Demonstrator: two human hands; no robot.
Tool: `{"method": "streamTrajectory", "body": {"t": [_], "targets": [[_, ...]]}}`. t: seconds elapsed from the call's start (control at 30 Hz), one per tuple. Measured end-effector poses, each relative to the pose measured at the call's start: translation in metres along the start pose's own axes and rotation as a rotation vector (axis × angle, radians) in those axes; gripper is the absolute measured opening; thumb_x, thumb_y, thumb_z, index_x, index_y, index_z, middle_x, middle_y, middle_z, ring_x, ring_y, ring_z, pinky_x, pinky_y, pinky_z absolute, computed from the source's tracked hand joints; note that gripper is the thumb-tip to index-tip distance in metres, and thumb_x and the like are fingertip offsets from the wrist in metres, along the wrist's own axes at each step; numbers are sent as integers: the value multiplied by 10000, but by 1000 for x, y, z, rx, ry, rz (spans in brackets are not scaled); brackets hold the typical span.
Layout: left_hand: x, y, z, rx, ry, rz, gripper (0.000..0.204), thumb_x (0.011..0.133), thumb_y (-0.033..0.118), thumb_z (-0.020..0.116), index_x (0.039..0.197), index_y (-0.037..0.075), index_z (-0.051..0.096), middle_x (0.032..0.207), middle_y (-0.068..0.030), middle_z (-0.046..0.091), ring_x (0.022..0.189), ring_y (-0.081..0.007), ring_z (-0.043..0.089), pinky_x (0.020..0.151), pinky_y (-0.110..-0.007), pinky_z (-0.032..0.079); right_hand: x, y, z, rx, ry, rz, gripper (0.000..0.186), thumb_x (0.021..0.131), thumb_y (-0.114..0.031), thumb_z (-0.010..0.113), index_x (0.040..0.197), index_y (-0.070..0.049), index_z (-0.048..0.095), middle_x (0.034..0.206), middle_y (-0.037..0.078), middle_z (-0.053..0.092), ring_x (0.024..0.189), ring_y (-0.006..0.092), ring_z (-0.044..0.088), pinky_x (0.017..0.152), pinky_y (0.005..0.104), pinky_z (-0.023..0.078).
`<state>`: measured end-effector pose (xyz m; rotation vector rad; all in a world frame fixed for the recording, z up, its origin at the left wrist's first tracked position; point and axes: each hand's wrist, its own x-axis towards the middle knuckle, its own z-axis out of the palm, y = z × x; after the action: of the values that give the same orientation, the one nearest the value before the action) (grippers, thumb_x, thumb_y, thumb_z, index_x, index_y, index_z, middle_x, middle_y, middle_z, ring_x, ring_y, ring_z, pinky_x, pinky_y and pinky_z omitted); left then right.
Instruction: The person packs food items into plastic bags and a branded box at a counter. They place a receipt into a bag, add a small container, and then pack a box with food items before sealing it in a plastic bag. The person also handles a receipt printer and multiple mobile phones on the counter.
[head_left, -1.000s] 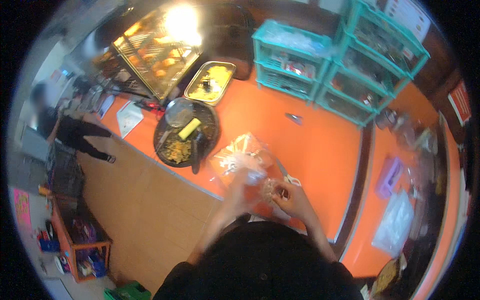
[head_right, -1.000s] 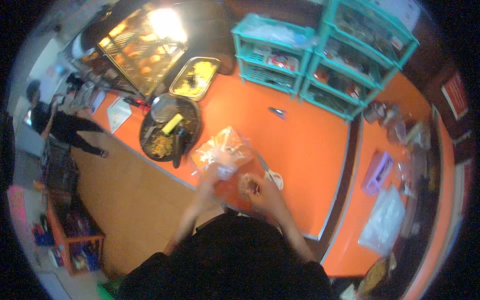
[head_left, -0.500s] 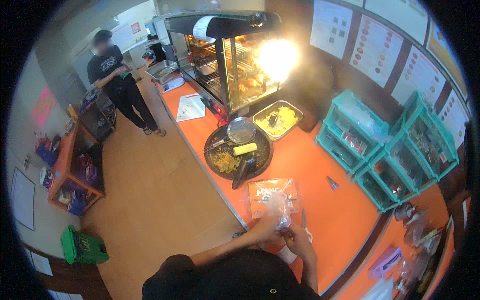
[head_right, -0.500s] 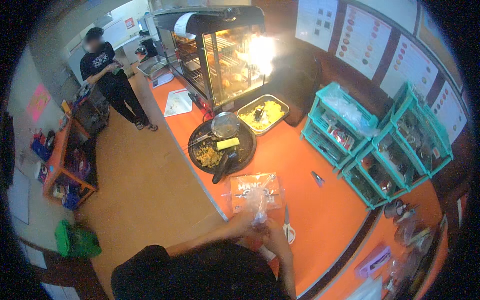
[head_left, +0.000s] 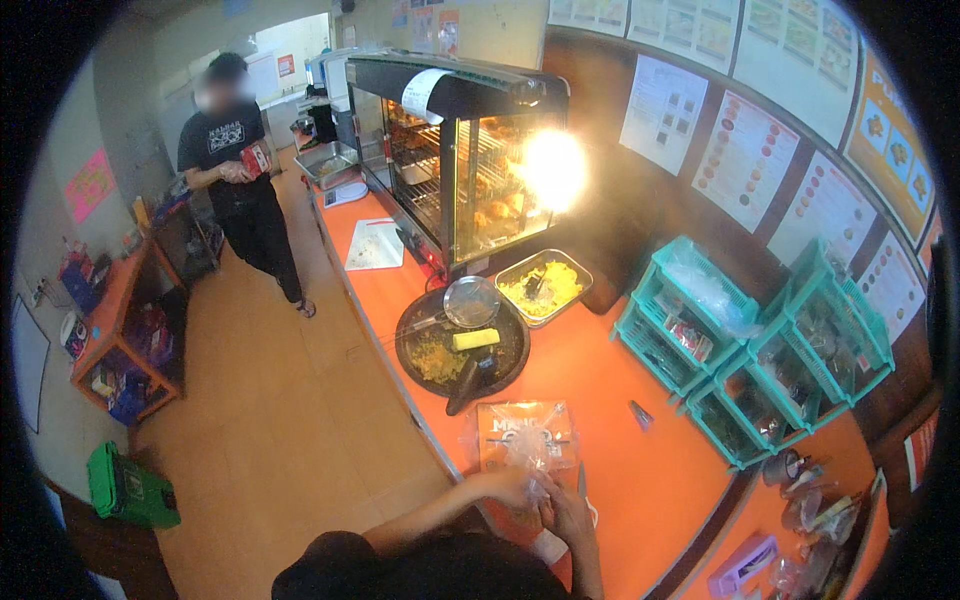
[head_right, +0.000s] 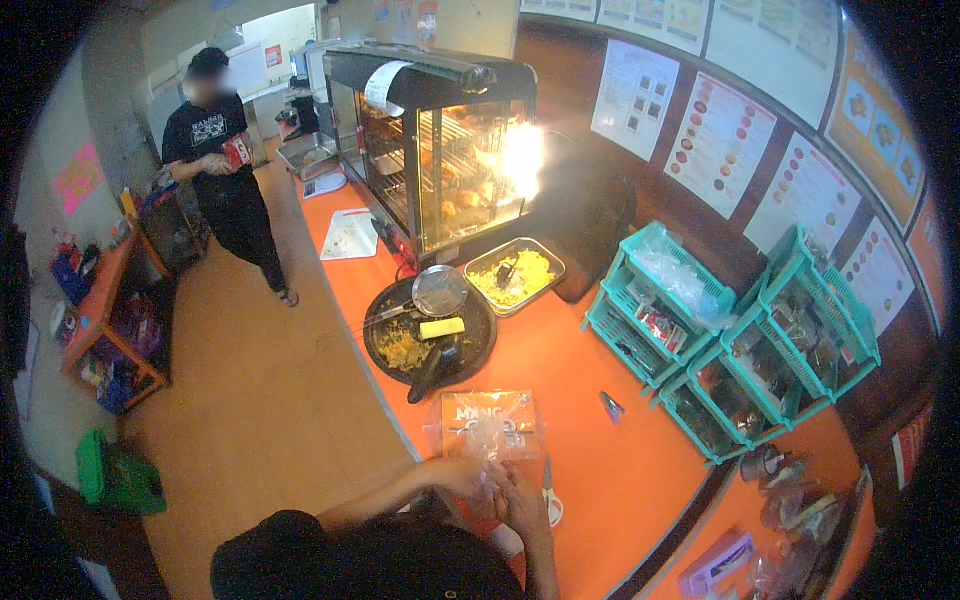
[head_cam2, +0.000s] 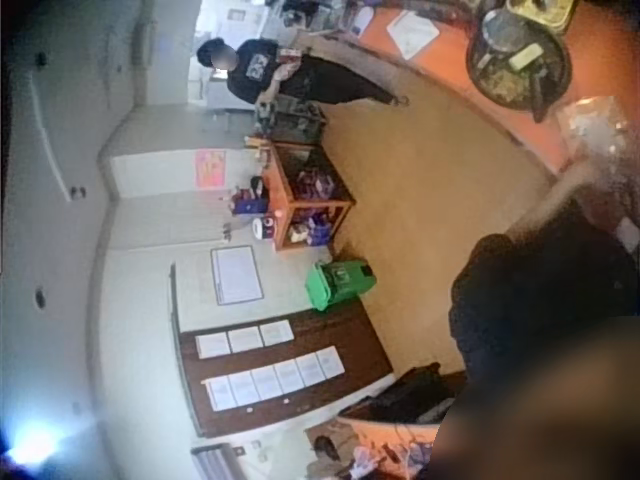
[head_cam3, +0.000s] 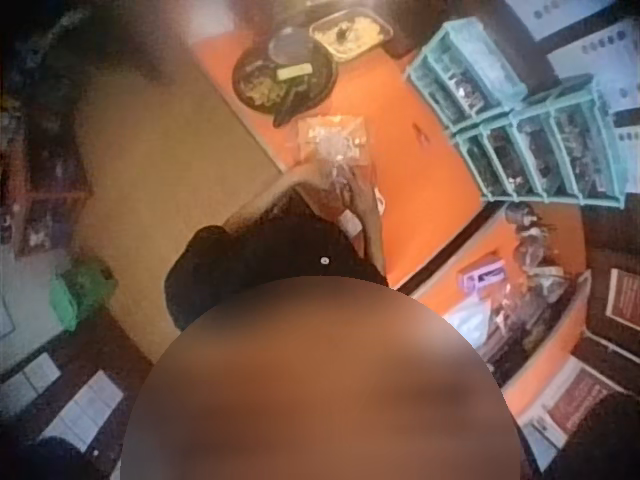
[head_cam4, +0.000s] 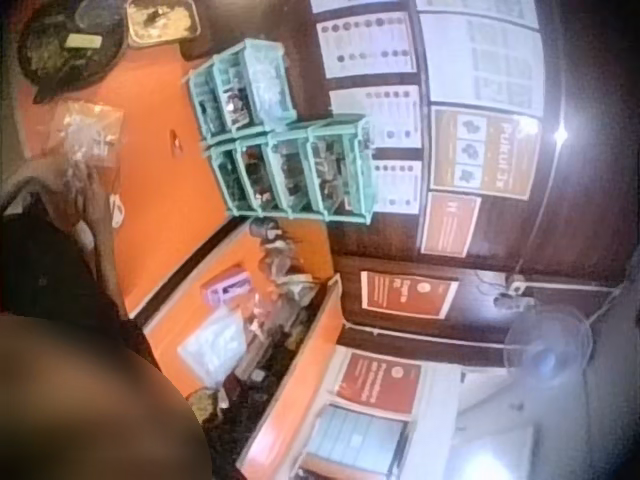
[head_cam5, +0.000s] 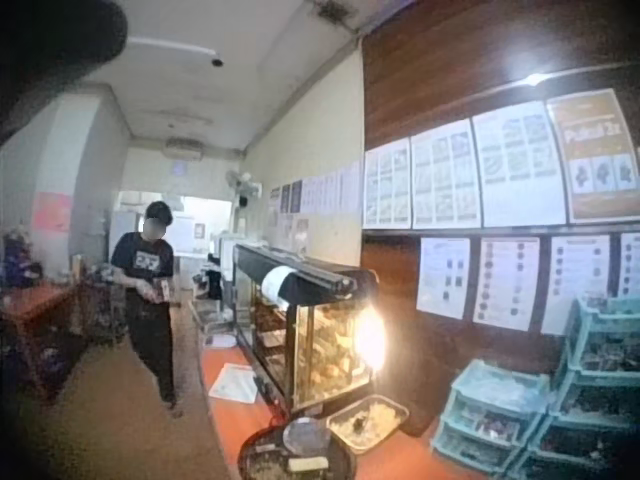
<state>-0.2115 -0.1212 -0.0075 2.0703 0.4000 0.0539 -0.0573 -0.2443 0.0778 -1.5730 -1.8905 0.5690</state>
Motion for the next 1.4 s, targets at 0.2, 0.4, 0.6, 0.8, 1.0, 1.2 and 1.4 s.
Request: {"method": "streamTrajectory", "body": {"t": [0.2,0.4,0.6,0.8,1.0,1.2,1.4], "targets": [[-15,39,-2,182,188,-255,387,791,149,688,1160,37,659,1140,-131,689,1025,-282,646,917,-423,498,-2,30,18,18,121,-4,417,782,-112,670,1191,-72,601,1068,161,649,987,349,652,924,448,485],[-21,18,46,-903,463,-131,379,912,296,661,1165,14,644,1048,-55,677,966,-200,627,853,-354,510,-14,53,52,326,204,58,388,847,-180,678,1204,-46,605,1173,179,635,1112,355,616,941,428,493],[-24,4,28,-1223,421,-270,407,980,273,466,1289,19,542,1143,-129,636,976,-219,621,845,-333,496,-15,70,67,312,262,106,440,902,-278,652,1284,-77,570,1268,189,589,1163,376,582,965,444,480],[-15,37,28,-1694,435,-128,509,987,305,363,1396,9,430,1314,-188,567,1118,-317,577,956,-415,447,-23,80,74,506,265,249,426,976,-361,574,1343,-145,549,1194,153,547,1121,302,560,930,407,477],[-4,23,33,-1365,476,-150,654,899,361,469,1425,-21,404,1460,-175,467,1213,-265,540,943,-385,465,-55,98,27,515,146,316,342,961,-310,616,1279,-185,632,1239,112,484,1211,241,470,952,375,465],[-23,6,41,-1086,568,-294,609,880,321,494,1389,-10,462,1388,-158,543,992,-201,622,732,-295,519,-128,211,-174,57,1075,542,105,876,-37,591,922,-35,685,853,75,693,788,179,639,721,318,505],[-27,22,47,-728,675,-321,454,917,125,468,1335,-40,536,1323,-171,589,1072,-213,616,814,-315,510,-182,348,-384,-535,1254,769,178,790,-104,637,898,7,726,871,222,703,806,339,699,737,407,535]]}}
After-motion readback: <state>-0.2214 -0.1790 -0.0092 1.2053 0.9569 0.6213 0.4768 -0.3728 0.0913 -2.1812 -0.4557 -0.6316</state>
